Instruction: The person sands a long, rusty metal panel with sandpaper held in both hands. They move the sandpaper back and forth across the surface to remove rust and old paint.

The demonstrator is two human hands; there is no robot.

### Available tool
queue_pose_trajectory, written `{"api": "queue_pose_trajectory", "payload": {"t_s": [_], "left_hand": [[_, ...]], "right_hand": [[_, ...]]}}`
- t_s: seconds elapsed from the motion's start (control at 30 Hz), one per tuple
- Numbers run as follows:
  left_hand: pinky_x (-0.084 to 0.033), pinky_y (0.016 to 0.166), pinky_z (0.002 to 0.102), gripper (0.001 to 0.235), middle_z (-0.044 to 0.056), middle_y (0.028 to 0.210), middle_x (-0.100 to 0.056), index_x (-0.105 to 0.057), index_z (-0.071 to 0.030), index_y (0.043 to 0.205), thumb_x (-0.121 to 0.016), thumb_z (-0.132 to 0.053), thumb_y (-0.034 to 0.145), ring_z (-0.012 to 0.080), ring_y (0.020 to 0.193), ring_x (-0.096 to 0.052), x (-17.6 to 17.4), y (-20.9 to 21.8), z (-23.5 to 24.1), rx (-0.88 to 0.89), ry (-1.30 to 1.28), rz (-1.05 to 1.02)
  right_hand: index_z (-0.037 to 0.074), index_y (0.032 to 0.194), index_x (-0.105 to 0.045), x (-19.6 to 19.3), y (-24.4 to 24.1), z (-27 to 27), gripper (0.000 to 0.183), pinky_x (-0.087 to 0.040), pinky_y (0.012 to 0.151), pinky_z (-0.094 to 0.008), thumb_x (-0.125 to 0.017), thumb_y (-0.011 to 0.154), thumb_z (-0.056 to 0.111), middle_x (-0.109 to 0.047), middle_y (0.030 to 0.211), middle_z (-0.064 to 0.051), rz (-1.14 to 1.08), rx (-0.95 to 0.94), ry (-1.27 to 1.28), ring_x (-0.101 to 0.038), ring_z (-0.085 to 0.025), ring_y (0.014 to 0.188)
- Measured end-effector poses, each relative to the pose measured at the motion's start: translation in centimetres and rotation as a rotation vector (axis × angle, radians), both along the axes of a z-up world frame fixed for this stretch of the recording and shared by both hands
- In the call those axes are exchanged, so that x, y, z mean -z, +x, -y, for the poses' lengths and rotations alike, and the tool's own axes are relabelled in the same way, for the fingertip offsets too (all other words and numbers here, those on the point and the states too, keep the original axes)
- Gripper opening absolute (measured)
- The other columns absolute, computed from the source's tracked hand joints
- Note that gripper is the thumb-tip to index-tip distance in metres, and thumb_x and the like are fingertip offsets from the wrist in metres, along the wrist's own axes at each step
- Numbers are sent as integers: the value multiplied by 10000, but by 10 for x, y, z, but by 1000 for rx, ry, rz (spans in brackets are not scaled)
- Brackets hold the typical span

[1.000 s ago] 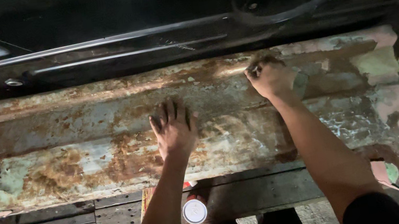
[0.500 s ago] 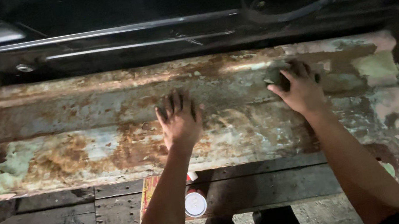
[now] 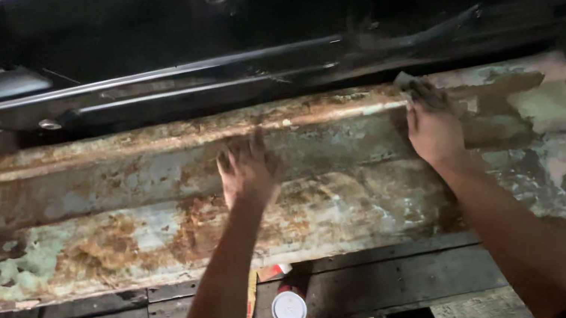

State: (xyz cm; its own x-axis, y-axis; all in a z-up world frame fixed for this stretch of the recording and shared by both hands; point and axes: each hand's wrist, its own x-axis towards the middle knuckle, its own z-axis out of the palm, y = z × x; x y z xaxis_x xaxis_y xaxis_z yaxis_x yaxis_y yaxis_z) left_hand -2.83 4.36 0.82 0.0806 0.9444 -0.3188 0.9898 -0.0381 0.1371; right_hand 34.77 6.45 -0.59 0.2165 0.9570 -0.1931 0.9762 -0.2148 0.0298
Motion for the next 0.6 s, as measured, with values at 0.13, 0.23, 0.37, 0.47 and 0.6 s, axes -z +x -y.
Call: {"api": "queue_pose_trajectory", "payload": {"t_s": [0.13, 0.23, 0.37, 0.47, 0.6], "left_hand": [[-103, 1245, 604, 780, 142, 1753, -118, -199, -232, 1670, -431, -510, 980, 384, 1597, -116, 22, -24, -27, 104, 302, 28], [-56, 1223, 628, 808, 153, 1712, -62, -160, -220, 1639, -415, -623, 987, 390, 1571, -68, 34, -26, -37, 42, 159, 27], [-40, 1226, 623, 785, 148, 1710, -40, -152, -240, 1643, -401, -613, 999, 388, 1564, -55, 40, -26, -38, 13, 127, 104], [-50, 1227, 621, 792, 147, 1720, -46, -154, -220, 1650, -401, -603, 1003, 384, 1567, -58, 31, -26, -37, 30, 149, 107], [-47, 1232, 614, 787, 130, 1724, -35, -153, -227, 1652, -411, -591, 1004, 367, 1577, -35, 16, -24, -37, 12, 111, 89]], "right_hand": [[153, 1264, -721, 23, -46, -21, 307, -570, 773, -528, -514, 1065, 261, -748, 1106, -188, -206, -158, 348, -711, -402, 844], [183, 1328, -669, 41, -95, -40, 399, -557, 697, -554, -547, 948, 184, -726, 1084, -193, -223, -214, 268, -704, -426, 815], [103, 1332, -627, 49, -94, -41, 364, -569, 721, -519, -553, 987, 193, -727, 1083, -214, -233, -446, 570, -715, -416, 878], [137, 1318, -650, 39, -70, -33, 340, -550, 628, -536, -580, 989, 186, -719, 848, -193, -139, -293, 197, -697, -410, 715], [169, 1183, -717, 31, -81, -40, 262, -551, 627, -501, -577, 963, 158, -711, 789, -156, -153, -393, 303, -699, -336, 667]]}}
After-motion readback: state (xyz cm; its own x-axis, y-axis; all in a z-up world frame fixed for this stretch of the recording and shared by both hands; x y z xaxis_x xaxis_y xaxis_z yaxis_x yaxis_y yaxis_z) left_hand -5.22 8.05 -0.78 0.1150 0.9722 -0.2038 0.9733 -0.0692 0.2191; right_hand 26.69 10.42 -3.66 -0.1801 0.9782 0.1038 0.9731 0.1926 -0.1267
